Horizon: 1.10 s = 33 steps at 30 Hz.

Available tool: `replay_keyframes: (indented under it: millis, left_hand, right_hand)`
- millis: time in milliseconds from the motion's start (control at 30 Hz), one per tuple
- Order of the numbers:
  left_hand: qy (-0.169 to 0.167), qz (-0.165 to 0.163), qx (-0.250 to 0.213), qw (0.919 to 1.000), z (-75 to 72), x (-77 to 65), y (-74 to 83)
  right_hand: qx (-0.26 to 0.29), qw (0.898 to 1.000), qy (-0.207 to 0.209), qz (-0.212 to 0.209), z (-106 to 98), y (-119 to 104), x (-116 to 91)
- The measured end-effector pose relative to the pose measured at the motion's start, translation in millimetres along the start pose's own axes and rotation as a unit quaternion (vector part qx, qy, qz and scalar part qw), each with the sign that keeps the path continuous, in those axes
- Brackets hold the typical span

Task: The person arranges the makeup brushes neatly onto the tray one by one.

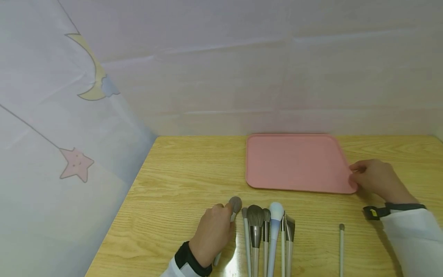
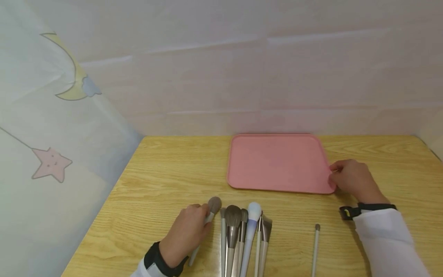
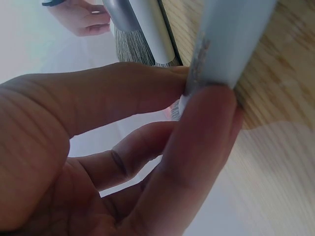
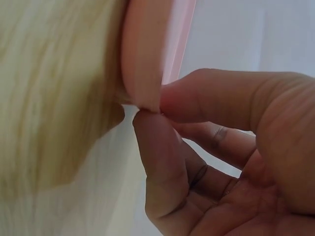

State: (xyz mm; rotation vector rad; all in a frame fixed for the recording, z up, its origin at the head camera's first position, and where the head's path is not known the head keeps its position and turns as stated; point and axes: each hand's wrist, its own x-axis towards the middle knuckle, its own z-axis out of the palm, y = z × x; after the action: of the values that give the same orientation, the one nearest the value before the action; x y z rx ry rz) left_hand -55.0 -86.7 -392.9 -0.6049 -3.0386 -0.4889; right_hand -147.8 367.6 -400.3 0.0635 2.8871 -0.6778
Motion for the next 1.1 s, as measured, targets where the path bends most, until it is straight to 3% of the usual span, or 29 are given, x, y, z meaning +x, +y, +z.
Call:
replay_keyframes:
  millis: [1100]
  left_hand:
    - [0.003, -0.001, 0.009, 1.0, -0.1, -0.3, 2.1]
  right_hand:
    - [-0.009, 1.0, -0.003, -0.019, 15, -32, 4]
